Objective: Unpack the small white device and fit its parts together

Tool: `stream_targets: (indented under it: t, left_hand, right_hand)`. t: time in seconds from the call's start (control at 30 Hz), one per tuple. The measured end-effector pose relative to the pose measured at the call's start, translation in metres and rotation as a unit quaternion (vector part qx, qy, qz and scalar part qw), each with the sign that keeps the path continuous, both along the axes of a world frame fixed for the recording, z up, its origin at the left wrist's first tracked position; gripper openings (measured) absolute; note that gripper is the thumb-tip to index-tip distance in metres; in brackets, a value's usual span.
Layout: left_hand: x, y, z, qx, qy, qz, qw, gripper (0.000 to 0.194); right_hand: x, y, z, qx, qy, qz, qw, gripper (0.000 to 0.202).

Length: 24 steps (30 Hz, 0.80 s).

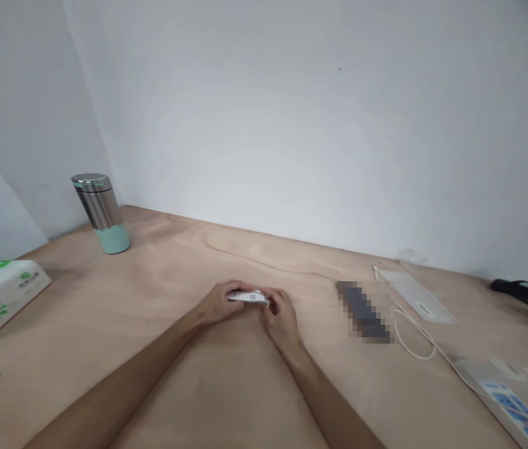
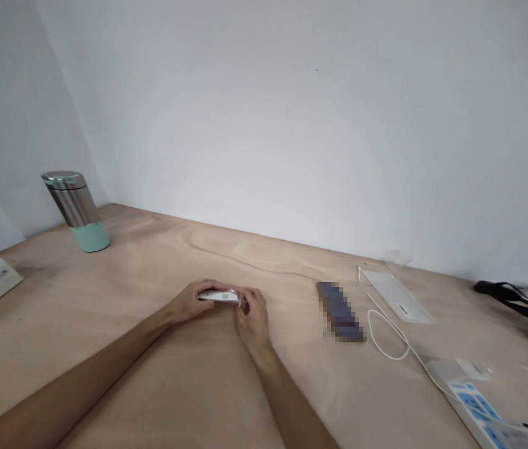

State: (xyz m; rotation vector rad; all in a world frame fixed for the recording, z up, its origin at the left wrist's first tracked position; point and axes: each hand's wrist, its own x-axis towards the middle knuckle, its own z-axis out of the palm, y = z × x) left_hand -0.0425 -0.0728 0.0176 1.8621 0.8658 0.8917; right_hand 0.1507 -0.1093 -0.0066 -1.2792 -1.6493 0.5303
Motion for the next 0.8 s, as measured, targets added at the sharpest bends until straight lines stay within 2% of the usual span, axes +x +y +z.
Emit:
stream_targets:
  t: [0.07,0.2,0.33,0.43,0.57,0.67,0.8]
  left_hand:
    - [0.001,0.001,-0.002,-0.054,-0.049,0.026,0.997,0.032]
    - [0.004,0.006,-0.006,-0.106,-0.14,0.103,0.979,0.036]
    - [0.007,0.006,-0.008,-0.111,-0.131,0.149,0.974,0.039]
    - [0.008,0.004,-0.012,-0.046,-0.071,0.182,0.98,0.038]
    - [0.005,0.007,-0.018,0.087,0.03,0.208,0.974,0.033]
    - [0.004,0.008,-0.018,0.113,0.099,0.185,0.971,0.024]
    - [0.006,0.005,-0.013,0.138,0.145,0.158,0.967,0.022]
  right_hand:
    - [0.0,0.0,0.002,-0.009,0.028,-0.008,1.0,0.03]
    - [-0.002,0.0,0.003,-0.07,0.099,-0.036,0.992,0.038]
    - [-0.002,-0.001,0.007,-0.133,0.145,-0.048,0.979,0.043]
    - [-0.001,0.0,0.006,-0.112,0.099,-0.058,0.987,0.039]
    - [0.0,0.002,0.001,-0.053,-0.055,-0.086,0.993,0.032]
    - [0.0,0.002,-0.003,-0.051,-0.108,-0.124,0.985,0.029]
    - [0.001,0.001,-0.004,-0.063,-0.105,-0.14,0.983,0.039]
